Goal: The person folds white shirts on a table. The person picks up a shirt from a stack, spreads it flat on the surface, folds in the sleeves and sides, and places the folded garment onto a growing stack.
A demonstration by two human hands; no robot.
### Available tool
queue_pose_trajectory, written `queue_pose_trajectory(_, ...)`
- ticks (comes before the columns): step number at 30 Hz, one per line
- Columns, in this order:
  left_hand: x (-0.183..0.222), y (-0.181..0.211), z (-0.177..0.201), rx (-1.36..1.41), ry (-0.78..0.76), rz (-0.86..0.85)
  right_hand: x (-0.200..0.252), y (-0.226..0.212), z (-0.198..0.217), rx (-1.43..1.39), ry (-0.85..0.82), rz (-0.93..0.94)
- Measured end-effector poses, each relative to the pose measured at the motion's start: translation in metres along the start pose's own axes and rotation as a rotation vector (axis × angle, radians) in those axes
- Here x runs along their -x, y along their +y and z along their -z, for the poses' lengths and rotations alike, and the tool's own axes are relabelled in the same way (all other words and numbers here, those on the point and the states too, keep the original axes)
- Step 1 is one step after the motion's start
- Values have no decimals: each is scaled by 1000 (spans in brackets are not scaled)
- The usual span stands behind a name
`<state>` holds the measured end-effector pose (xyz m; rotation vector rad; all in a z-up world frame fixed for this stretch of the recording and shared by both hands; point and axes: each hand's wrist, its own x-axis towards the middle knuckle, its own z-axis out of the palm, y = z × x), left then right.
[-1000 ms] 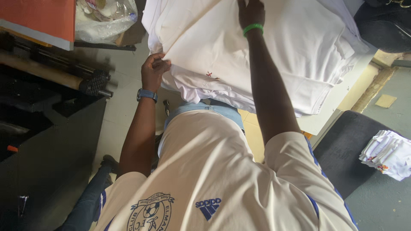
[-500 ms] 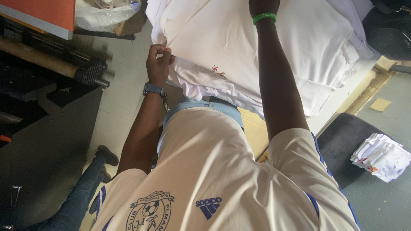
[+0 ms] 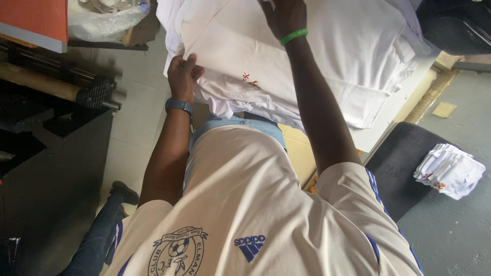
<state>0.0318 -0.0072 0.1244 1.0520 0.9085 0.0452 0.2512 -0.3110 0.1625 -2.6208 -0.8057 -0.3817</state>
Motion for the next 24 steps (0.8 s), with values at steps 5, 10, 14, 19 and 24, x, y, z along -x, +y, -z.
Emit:
queue_pose_trajectory(5,6,7,-2,46,80,104,13,-95,-34,-56,-106,-45)
queue_pose_trajectory(10,16,23,-5,-22,102,132,66,-163,-37,-178,-315,-26)
queue_pose_trajectory(14,17,16,3,-433,266,-269,91,-170,-28,-482,-415,87)
queue_pose_trajectory(19,34,38,-36,-771,71,-868,82,-123,12,-436,-152,-72)
queue_pose_trajectory(24,9,23,-70,-946,-162,-730,121,-78,8,-314,-225,-237)
